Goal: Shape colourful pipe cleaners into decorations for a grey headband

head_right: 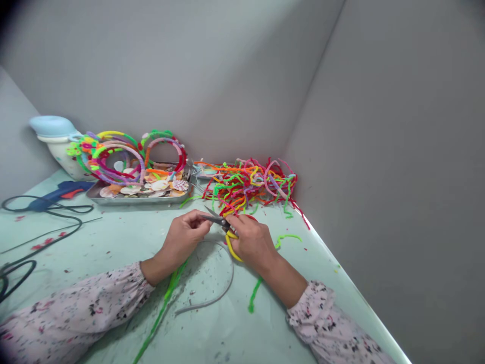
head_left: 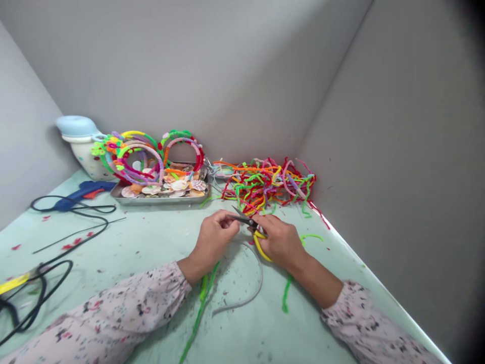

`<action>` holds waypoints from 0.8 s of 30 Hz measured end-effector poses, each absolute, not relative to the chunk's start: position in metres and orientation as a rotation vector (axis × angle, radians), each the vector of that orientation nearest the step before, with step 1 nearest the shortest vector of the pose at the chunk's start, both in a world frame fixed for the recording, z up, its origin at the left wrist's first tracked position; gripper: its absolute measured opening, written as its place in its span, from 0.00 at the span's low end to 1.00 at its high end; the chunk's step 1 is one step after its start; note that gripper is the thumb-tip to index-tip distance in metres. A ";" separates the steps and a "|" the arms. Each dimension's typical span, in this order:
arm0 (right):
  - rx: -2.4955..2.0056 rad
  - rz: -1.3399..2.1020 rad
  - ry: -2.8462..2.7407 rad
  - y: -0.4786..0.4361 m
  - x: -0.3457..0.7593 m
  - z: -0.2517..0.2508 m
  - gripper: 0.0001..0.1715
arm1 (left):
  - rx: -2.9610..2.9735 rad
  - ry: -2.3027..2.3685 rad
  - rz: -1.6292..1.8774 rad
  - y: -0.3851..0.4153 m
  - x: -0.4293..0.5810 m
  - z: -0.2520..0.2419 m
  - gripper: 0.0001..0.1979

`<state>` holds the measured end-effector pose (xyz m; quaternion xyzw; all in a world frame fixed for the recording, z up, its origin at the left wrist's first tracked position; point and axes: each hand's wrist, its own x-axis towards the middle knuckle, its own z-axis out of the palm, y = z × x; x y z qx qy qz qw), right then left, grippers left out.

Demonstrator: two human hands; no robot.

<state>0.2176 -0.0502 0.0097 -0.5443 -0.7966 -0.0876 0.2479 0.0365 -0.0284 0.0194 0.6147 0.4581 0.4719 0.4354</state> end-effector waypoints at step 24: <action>-1.695 0.077 -1.860 -0.024 0.250 0.027 0.29 | 1.346 1.097 1.135 -0.029 0.039 0.020 0.11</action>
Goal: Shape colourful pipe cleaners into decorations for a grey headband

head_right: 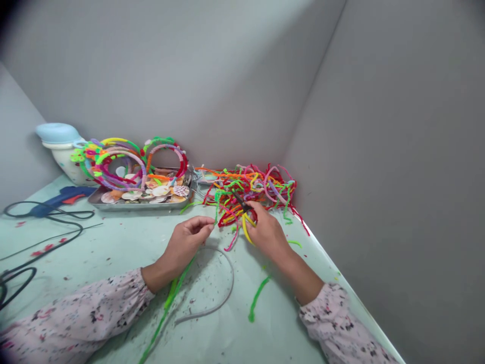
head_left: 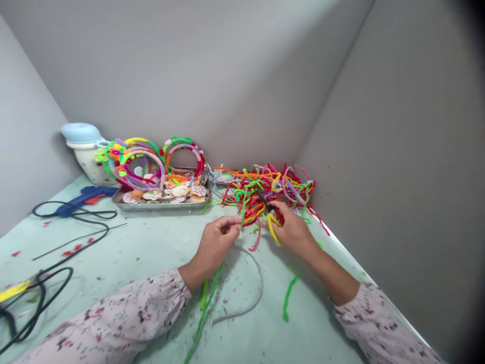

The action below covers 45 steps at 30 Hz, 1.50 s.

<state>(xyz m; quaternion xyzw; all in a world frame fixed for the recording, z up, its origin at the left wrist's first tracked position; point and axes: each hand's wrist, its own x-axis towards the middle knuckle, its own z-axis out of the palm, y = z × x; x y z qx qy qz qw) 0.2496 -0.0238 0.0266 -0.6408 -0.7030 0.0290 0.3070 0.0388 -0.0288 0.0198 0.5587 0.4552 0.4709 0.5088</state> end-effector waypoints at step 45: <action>-1.293 1.072 -1.210 -0.015 0.188 -0.008 0.23 | 1.348 1.018 0.979 -0.023 0.040 0.008 0.08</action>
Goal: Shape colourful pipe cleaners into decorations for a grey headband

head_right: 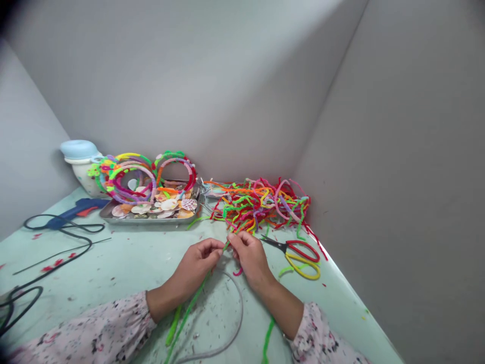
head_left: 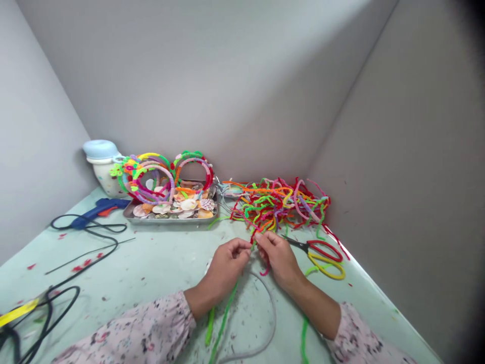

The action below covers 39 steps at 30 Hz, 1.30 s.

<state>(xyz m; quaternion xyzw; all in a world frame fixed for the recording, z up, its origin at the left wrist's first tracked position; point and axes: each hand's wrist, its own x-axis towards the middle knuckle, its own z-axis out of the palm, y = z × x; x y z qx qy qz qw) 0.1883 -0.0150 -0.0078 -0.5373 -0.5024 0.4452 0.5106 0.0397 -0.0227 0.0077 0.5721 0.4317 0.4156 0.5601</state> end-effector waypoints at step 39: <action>-1.188 1.139 -0.986 -0.013 0.192 -0.013 0.17 | 1.340 1.080 0.775 -0.021 0.038 0.005 0.11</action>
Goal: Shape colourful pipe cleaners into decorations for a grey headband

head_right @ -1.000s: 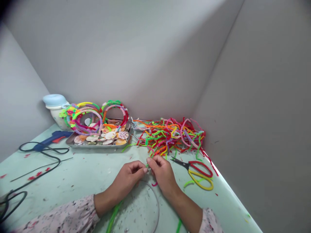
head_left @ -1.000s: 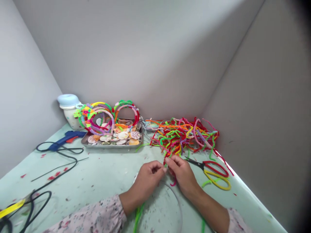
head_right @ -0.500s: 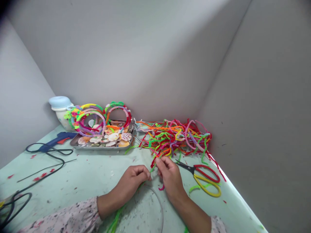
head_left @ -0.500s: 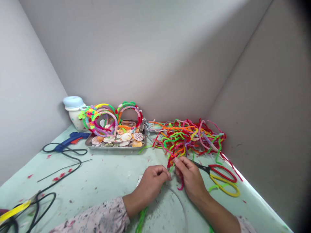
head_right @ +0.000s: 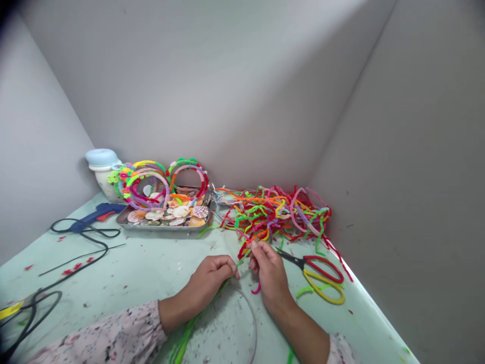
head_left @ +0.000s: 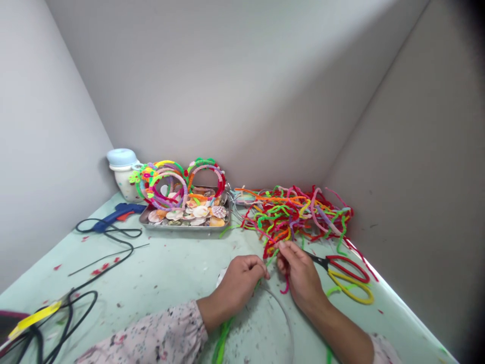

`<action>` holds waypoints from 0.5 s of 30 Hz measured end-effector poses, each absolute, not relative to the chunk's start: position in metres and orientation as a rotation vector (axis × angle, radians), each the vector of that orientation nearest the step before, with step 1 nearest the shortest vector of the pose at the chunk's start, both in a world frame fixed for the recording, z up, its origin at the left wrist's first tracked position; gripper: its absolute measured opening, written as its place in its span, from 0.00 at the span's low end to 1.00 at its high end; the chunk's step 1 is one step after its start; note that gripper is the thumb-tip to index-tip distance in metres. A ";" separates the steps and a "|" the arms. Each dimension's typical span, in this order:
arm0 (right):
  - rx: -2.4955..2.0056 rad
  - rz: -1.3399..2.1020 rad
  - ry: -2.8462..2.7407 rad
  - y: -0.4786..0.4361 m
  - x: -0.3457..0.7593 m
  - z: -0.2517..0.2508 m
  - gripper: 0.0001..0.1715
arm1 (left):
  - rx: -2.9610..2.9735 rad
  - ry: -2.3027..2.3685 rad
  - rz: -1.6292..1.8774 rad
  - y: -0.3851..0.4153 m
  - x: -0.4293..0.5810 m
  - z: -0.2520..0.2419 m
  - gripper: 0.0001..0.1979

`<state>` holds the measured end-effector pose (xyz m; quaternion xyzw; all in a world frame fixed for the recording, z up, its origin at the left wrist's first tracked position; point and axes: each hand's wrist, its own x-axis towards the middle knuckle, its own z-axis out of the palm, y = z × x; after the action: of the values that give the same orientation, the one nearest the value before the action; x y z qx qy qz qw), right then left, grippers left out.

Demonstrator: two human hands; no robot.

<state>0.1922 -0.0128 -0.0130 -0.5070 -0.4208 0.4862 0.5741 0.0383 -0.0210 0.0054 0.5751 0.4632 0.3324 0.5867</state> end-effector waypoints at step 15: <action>-1.195 1.120 -0.951 -0.014 0.192 -0.010 0.17 | 1.406 1.053 0.789 -0.019 0.038 -0.001 0.11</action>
<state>0.1920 -0.0142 -0.0098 -0.5122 -0.4077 0.4799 0.5841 0.0382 -0.0193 -0.0010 0.5993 0.4487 0.3364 0.5712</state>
